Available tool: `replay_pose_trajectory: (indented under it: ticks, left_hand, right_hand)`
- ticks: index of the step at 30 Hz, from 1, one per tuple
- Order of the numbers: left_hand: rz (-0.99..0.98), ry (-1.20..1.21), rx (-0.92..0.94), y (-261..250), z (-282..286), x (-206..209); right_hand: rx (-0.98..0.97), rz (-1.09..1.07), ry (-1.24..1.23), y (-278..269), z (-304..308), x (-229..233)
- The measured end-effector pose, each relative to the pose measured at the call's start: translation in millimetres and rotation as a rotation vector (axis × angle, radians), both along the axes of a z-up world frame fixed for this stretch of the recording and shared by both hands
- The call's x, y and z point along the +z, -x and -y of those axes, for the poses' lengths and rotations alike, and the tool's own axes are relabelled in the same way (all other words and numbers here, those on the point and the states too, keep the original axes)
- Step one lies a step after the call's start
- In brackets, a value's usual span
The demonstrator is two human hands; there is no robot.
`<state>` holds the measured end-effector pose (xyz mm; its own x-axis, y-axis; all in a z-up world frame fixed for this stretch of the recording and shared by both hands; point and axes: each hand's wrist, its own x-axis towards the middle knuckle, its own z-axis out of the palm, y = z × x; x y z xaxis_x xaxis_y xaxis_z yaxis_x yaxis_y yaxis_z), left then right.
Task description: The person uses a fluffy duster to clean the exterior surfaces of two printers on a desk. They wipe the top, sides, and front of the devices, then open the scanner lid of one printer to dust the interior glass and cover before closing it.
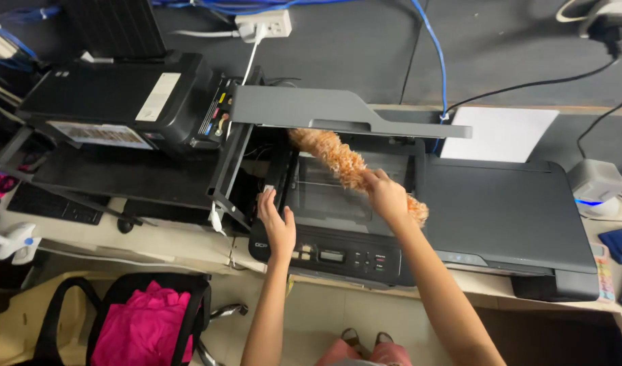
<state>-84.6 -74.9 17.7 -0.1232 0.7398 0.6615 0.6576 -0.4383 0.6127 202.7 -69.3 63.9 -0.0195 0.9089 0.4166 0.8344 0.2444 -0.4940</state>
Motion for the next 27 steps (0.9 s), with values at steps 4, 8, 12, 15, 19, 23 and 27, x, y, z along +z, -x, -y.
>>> replay_pose_trajectory:
  ticks: [4,8,12,15,19,23,27]
  left_hand:
    - [0.000,0.004,0.049,-2.6,8.9,7.9]
    - [0.051,0.005,0.072,-4.5,8.6,9.6]
    - [0.083,0.050,0.081,-2.2,9.4,3.9]
    - [0.132,0.086,0.040,-1.0,7.9,2.1]
    - [0.149,0.110,0.018,-0.5,9.8,16.1]
    - [0.100,0.210,-0.070,5.2,-8.3,11.9]
    - [-0.098,0.431,-0.133,11.5,-59.1,13.8]
  right_hand:
    - [0.047,0.174,-0.010,18.0,-13.5,17.0]
    - [0.181,0.274,0.062,29.5,-14.6,55.8]
    - [-0.026,0.508,0.131,38.3,-18.0,47.5]
    - [0.184,0.632,0.059,42.9,28.4,49.8]
    - [0.284,0.595,0.179,41.0,92.6,122.0]
    - [0.137,0.534,0.097,32.3,92.8,131.4]
    - [0.082,0.519,0.108,31.0,62.0,85.7]
